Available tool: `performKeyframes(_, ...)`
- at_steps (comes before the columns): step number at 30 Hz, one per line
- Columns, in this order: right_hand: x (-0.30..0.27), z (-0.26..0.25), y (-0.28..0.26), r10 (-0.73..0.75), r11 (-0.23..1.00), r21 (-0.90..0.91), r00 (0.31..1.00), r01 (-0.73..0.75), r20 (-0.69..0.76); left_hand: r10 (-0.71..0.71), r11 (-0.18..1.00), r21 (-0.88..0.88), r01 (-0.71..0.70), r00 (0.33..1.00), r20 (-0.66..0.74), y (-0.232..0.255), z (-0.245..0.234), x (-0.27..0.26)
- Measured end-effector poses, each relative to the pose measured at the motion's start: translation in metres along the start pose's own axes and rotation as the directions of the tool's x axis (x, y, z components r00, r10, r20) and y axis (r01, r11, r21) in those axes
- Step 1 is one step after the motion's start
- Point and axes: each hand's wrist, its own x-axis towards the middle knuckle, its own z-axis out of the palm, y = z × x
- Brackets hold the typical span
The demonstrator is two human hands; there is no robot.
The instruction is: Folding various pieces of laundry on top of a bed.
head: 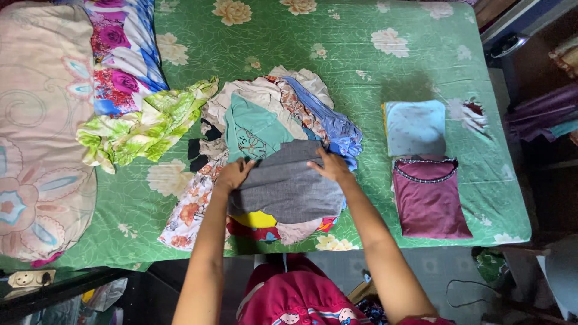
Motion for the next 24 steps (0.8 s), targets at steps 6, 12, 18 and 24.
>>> performKeyframes(6,0.005,0.001,0.033,-0.424,0.891,-0.250,0.892,0.379,-0.159,0.226,0.941,0.256,-0.224,0.974,0.018,0.051,-0.092,-0.041)
performKeyframes(12,0.042,0.010,0.074,-0.165,0.909,-0.384,0.986,0.160,0.021,0.251,0.763,0.589,-0.265,0.962,0.107,-0.007,-0.049,0.028)
performKeyframes(18,0.081,-0.004,0.093,0.030,1.000,0.011,0.955,-0.028,-0.296,-0.018,0.901,0.423,0.093,0.984,-0.178,0.013,-0.086,0.022)
performKeyframes(24,0.172,0.028,0.128,0.284,0.618,0.777,0.955,-0.119,-0.080,-0.358,0.920,0.113,0.374,0.923,-0.140,0.033,-0.105,0.034)
